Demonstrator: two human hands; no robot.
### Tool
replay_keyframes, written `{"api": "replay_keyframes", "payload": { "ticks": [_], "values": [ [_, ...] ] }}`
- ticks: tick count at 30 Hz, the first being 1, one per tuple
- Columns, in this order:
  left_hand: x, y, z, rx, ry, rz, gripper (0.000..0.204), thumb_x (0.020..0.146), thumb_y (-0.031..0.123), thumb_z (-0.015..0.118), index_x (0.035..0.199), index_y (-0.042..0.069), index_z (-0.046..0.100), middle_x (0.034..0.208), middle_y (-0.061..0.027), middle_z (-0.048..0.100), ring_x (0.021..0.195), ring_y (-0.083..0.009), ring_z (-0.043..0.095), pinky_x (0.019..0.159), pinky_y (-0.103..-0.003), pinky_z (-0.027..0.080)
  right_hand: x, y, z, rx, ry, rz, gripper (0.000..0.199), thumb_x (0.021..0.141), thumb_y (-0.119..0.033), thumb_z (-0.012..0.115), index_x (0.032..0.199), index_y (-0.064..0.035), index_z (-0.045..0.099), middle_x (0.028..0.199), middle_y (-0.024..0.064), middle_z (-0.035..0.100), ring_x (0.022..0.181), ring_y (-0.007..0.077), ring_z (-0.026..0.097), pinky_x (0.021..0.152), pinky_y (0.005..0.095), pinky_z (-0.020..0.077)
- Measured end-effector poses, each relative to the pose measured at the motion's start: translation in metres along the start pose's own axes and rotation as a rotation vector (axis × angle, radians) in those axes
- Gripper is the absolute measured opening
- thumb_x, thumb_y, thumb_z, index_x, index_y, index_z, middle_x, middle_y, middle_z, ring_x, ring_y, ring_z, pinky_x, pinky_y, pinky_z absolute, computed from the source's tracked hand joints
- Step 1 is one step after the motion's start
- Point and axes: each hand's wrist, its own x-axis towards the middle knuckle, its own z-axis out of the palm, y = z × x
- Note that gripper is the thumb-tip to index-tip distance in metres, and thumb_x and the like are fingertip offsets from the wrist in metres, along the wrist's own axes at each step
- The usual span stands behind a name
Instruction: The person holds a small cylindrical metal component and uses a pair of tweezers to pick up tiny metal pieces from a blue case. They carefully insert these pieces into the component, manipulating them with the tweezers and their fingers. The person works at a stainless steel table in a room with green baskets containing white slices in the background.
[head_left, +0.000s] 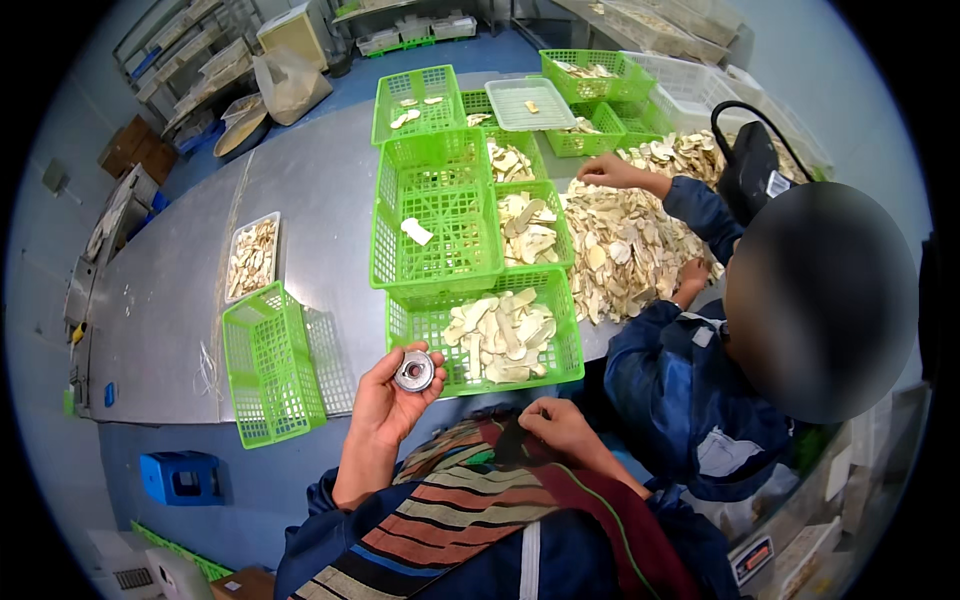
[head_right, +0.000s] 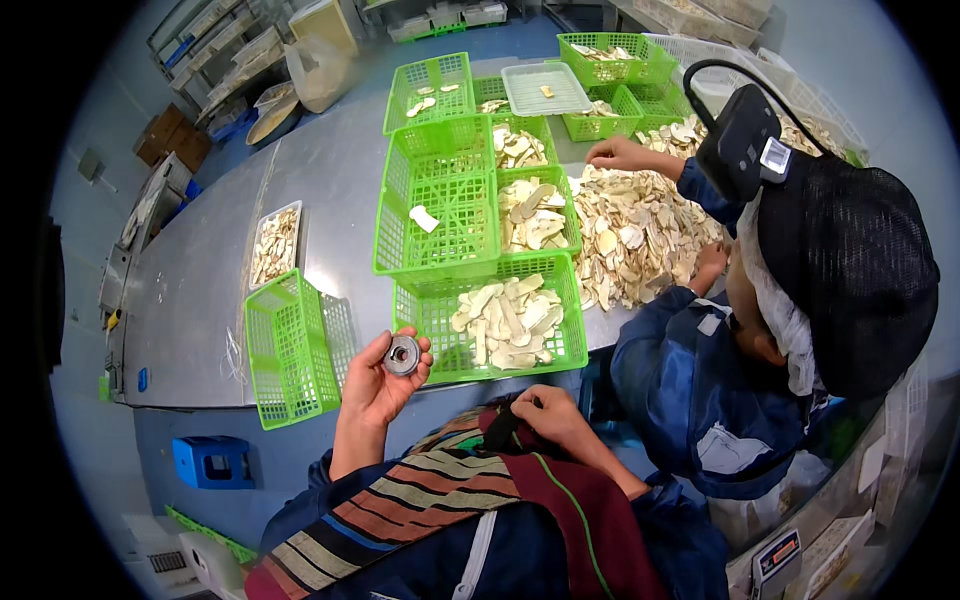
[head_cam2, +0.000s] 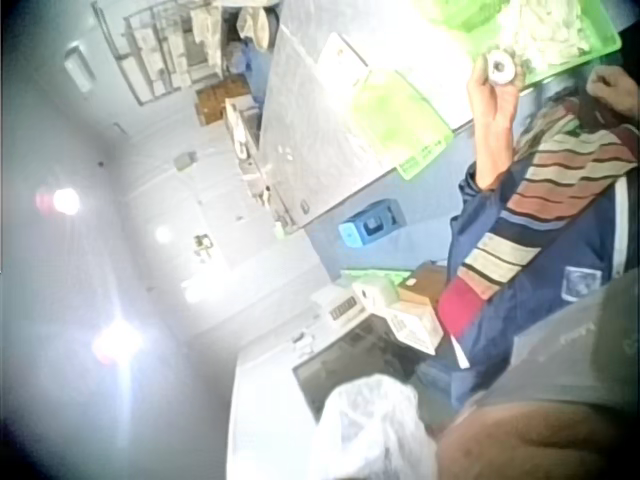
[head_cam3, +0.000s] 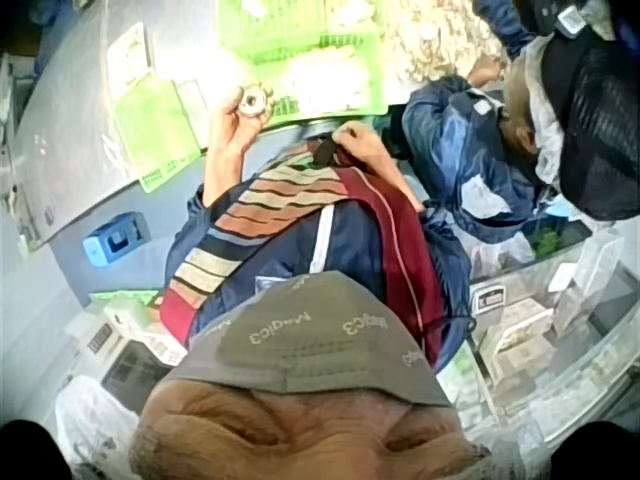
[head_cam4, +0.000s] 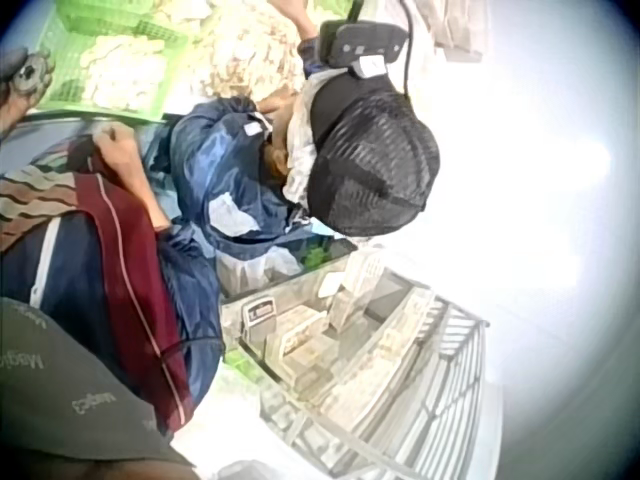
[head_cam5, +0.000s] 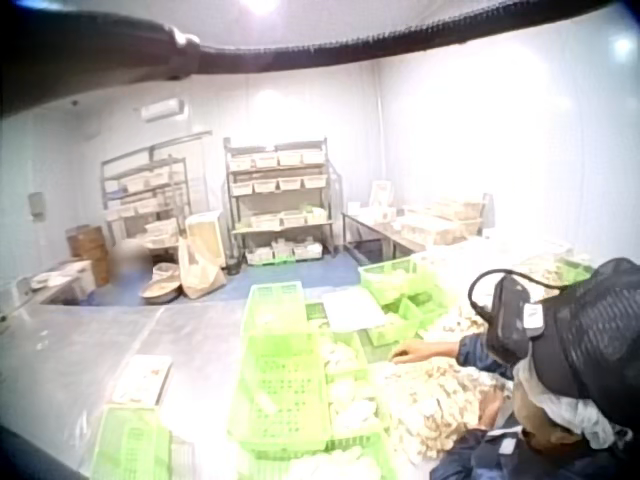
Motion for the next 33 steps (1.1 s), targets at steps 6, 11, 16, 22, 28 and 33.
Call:
{"api": "replay_keyframes", "payload": {
  "ticks": [6, 11, 16, 22, 28, 33],
  "values": [
    [0.001, -0.004, 0.000, -0.012, -0.006, 0.002, 0.031, 0.094, 0.022, 0.041, 0.109, -0.004, 0.049, 0.101, -0.0248, 0.056, 0.088, -0.0345, 0.058, 0.076, -0.040, 0.053, 0.002, 0.005, 0.001, 0.060, -0.040, -0.009, 0.017, 0.081, -0.015, 0.061, 0.081, 0.0020, 0.062, 0.065, 0.0012, 0.057, 0.059, 0.0065, 0.050, 0.052, 0.0217, 0.0411],
    [0.003, -0.004, 0.001, 0.001, 0.016, 0.004, 0.031, 0.094, 0.022, 0.042, 0.109, -0.005, 0.049, 0.102, -0.0244, 0.056, 0.088, -0.0339, 0.058, 0.076, -0.040, 0.053, 0.000, -0.002, -0.001, 0.059, -0.010, -0.026, 0.017, 0.082, -0.015, 0.060, 0.081, 0.0023, 0.062, 0.065, 0.0007, 0.057, 0.059, 0.0066, 0.050, 0.054, 0.0224, 0.0418],
    [-0.003, -0.003, -0.001, 0.011, 0.021, 0.018, 0.032, 0.093, 0.022, 0.044, 0.108, -0.006, 0.050, 0.102, -0.0245, 0.056, 0.087, -0.0335, 0.058, 0.075, -0.039, 0.053, 0.022, -0.009, -0.010, 0.040, 0.076, -0.075, 0.019, 0.081, -0.017, 0.062, 0.078, 0.0020, 0.062, 0.063, 0.0005, 0.058, 0.057, 0.0060, 0.050, 0.053, 0.0223, 0.0411],
    [-0.009, 0.003, -0.004, -0.005, 0.059, 0.048, 0.033, 0.093, 0.023, 0.045, 0.109, -0.005, 0.050, 0.101, -0.0249, 0.056, 0.086, -0.0332, 0.058, 0.074, -0.039, 0.053, 0.075, -0.051, -0.001, 0.008, 0.297, -0.303, 0.024, 0.081, -0.021, 0.064, 0.088, 0.0014, 0.065, 0.067, 0.0042, 0.061, 0.060, 0.0104, 0.053, 0.058, 0.0254, 0.0437],
    [-0.021, 0.010, -0.008, -0.020, 0.116, 0.083, 0.034, 0.094, 0.023, 0.043, 0.110, -0.006, 0.049, 0.101, -0.0249, 0.056, 0.086, -0.0331, 0.058, 0.075, -0.039, 0.052, 0.136, -0.085, 0.012, -0.378, 0.581, -0.251, 0.049, 0.080, -0.047, 0.057, 0.090, -0.0005, 0.065, 0.074, 0.0167, 0.063, 0.075, 0.0315, 0.062, 0.070, 0.0382, 0.0473],
    [-0.028, 0.021, -0.015, -0.023, 0.124, 0.114, 0.032, 0.094, 0.023, 0.042, 0.109, -0.004, 0.049, 0.100, -0.0243, 0.058, 0.086, -0.0332, 0.060, 0.074, -0.039, 0.053, 0.175, -0.094, 0.004, -0.320, 0.477, -0.175, 0.046, 0.080, -0.046, 0.057, 0.080, -0.0008, 0.064, 0.071, 0.0162, 0.062, 0.070, 0.0312, 0.060, 0.067, 0.0392, 0.0462]
  ]
}}
